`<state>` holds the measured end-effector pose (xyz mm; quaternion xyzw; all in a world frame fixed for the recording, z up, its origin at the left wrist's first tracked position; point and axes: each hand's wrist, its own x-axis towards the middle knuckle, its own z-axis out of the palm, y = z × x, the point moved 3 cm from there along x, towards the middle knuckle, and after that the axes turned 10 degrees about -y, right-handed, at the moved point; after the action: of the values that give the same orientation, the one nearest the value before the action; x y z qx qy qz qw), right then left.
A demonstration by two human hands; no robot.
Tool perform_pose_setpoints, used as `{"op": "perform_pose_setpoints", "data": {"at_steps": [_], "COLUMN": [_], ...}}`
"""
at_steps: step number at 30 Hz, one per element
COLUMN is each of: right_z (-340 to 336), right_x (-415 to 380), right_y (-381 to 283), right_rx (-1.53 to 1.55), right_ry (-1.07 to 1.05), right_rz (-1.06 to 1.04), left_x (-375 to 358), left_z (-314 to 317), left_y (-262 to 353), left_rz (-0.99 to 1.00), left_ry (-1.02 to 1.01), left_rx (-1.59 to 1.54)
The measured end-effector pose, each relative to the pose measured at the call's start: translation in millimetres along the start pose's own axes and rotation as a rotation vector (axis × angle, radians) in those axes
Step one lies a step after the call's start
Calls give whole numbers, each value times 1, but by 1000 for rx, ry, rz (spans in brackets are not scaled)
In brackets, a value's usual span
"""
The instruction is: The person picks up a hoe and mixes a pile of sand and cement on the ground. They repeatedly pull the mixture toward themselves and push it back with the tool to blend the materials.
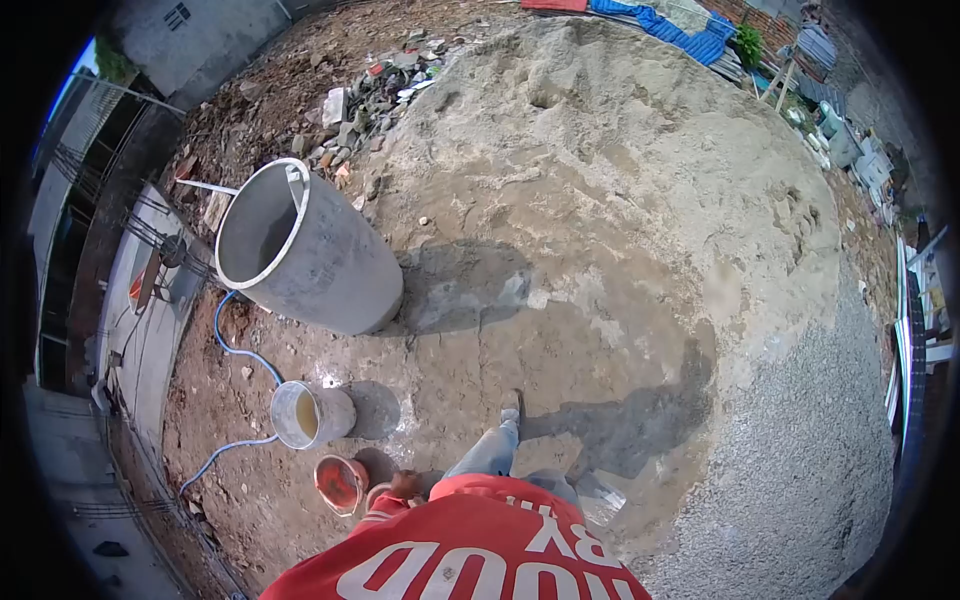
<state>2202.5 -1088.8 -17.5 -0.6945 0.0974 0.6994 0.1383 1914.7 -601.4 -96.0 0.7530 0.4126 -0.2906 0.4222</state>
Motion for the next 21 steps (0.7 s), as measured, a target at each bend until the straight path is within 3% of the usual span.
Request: {"op": "perform_pose_setpoints", "data": {"at_steps": [1,2,6,9,11,15,17,20,21], "right_z": [-18,-35,-93,-128,-148,-201,-236,-288,-307], "right_x": [-5,-10,-28,-34,-24,8,18,18,20], "right_y": [-23,-47,-134,-191,-226,-295,-333,-396,-412], "right_rx": [28,72,223,308,356,428,457,527,547], "right_ry": [20,39,100,112,102,59,33,-5,-12], "right_rz": [-17,-40,-104,-114,-104,-51,-20,19,32], "left_x": [36,68,142,186,207,283,342,368,340], "left_z": [-43,-91,-269,-355,-390,-420,-404,-365,-358], "left_y": [62,131,388,509,563,594,551,449,440], "left_rz": [-253,-154,345,615,643,626,535,-87,-343], "left_ry": [-81,21,111,250,234,208,207,-9,-73], "left_rx": [-636,-776,-767,-481,-484,-505,-601,-526,-805]}}
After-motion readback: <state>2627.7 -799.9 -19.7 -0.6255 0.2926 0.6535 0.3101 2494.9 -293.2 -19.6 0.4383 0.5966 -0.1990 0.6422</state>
